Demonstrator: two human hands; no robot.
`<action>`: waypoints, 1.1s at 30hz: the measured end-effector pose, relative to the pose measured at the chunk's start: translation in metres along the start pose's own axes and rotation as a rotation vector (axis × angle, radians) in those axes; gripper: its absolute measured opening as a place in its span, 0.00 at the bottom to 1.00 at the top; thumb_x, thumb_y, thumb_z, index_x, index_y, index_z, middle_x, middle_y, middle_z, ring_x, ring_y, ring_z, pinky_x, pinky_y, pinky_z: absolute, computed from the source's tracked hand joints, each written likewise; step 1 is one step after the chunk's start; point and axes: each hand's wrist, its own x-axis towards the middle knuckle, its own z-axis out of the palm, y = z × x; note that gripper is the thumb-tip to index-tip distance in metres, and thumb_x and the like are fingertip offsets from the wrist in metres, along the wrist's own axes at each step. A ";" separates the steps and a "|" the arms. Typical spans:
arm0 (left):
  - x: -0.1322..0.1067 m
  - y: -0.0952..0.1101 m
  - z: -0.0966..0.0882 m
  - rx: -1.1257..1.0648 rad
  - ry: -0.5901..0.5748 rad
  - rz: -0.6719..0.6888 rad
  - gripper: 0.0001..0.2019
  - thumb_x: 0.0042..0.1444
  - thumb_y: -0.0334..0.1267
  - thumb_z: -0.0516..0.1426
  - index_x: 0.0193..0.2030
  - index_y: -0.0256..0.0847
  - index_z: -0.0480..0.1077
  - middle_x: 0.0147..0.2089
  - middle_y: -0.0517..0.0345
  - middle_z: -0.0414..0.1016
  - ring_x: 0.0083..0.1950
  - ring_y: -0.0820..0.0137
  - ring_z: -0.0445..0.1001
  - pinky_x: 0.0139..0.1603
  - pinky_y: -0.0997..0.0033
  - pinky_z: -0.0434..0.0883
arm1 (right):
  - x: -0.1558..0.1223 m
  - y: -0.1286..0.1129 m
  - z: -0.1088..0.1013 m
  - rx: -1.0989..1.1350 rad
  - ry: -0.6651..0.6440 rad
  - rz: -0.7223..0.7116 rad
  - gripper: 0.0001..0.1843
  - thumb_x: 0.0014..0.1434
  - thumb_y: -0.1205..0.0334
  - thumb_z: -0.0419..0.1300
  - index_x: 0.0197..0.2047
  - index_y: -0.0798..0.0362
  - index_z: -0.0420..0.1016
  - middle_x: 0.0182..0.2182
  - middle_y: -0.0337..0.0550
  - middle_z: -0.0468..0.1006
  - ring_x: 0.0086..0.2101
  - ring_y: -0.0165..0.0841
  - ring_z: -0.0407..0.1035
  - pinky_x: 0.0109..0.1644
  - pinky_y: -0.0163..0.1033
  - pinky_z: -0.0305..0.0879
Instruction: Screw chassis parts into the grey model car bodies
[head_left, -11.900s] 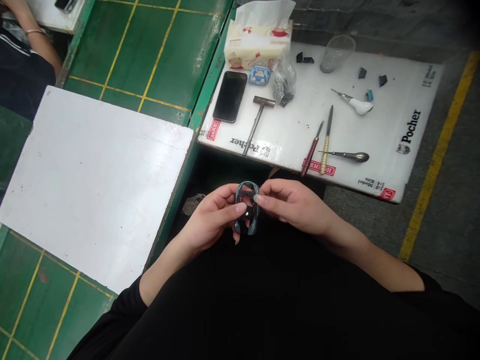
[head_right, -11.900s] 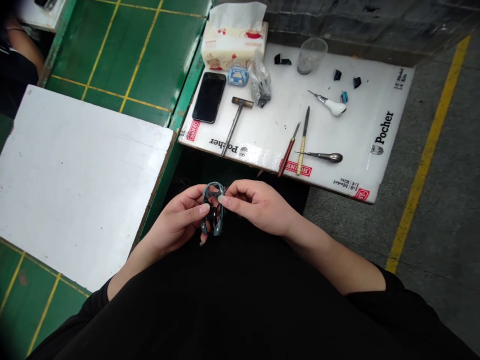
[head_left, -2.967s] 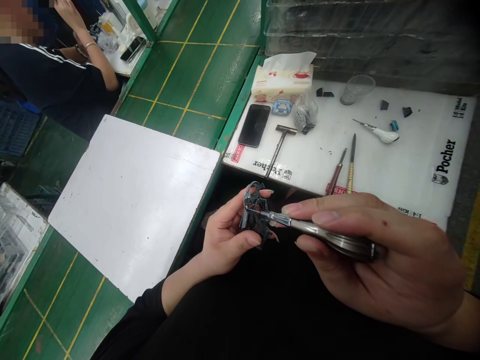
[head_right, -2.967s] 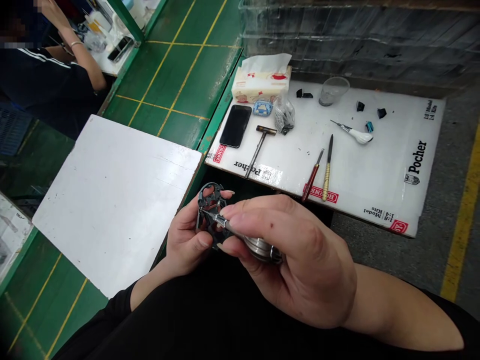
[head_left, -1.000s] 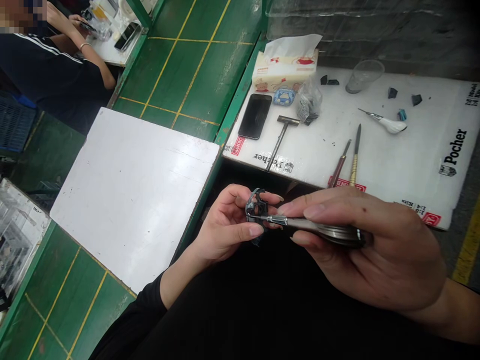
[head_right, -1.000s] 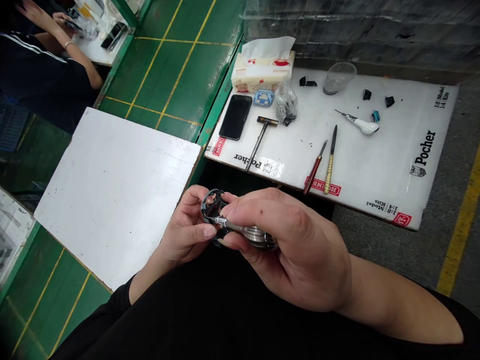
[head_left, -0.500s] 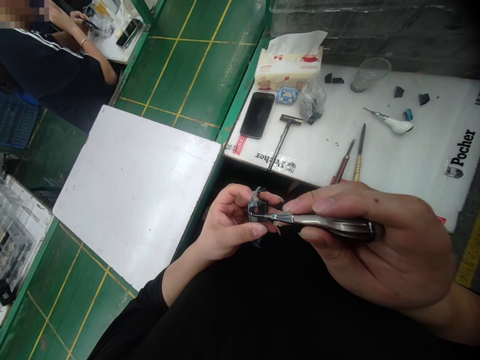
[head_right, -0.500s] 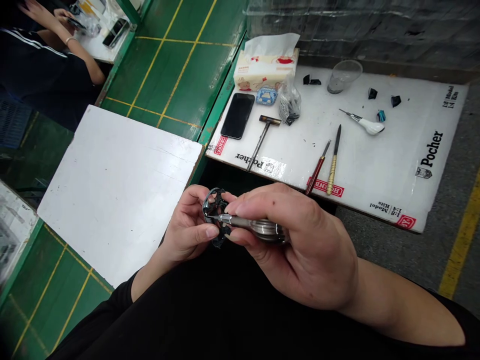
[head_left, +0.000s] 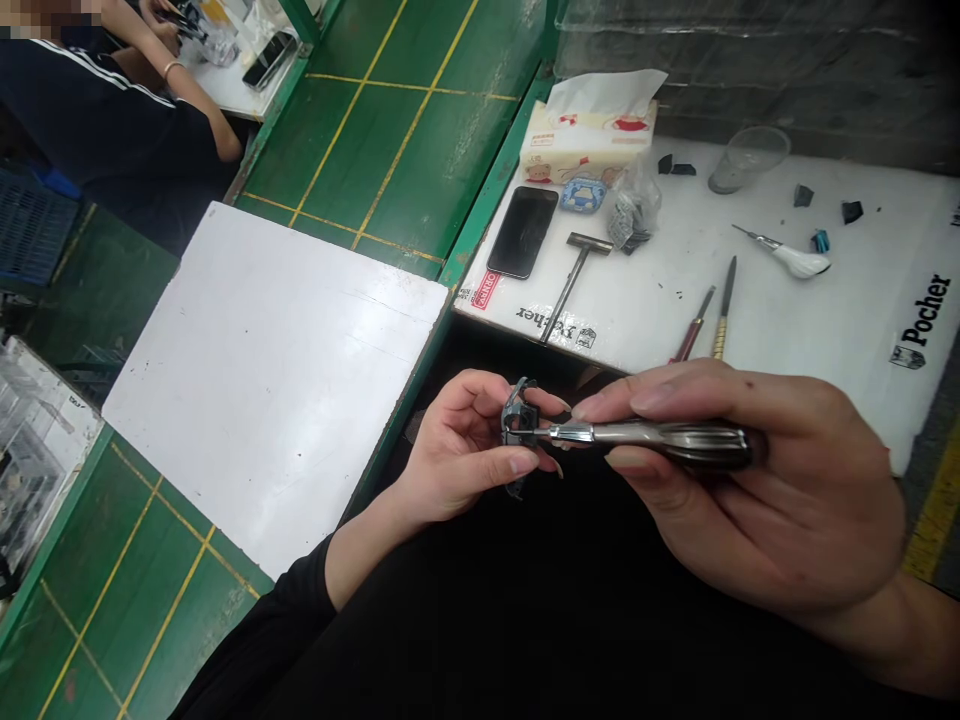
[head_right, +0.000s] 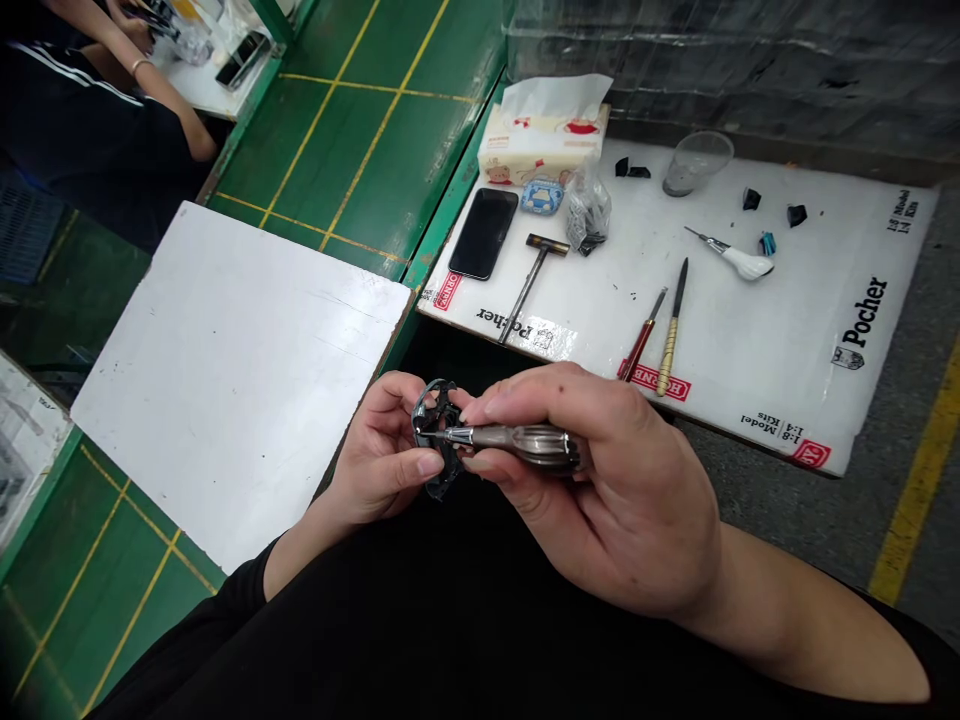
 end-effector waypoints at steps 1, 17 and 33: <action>0.000 -0.001 -0.001 -0.013 -0.011 -0.004 0.20 0.66 0.34 0.75 0.55 0.46 0.71 0.63 0.49 0.89 0.54 0.58 0.92 0.53 0.61 0.89 | 0.000 0.000 0.001 -0.004 0.008 -0.004 0.23 0.66 0.69 0.79 0.61 0.45 0.85 0.47 0.45 0.93 0.41 0.45 0.91 0.44 0.45 0.93; -0.010 -0.009 -0.018 -0.230 0.179 -0.159 0.30 0.63 0.31 0.77 0.66 0.49 0.73 0.74 0.46 0.82 0.66 0.53 0.89 0.71 0.46 0.84 | -0.022 0.039 -0.015 -0.102 0.378 0.175 0.17 0.70 0.65 0.76 0.59 0.44 0.85 0.50 0.45 0.90 0.36 0.40 0.87 0.40 0.47 0.90; -0.027 -0.025 -0.036 0.104 -0.120 -0.363 0.20 0.72 0.40 0.73 0.66 0.47 0.76 0.77 0.41 0.78 0.76 0.45 0.82 0.77 0.44 0.78 | -0.133 0.168 -0.120 -0.935 0.205 0.381 0.16 0.72 0.57 0.62 0.51 0.53 0.91 0.59 0.62 0.87 0.58 0.54 0.83 0.69 0.63 0.82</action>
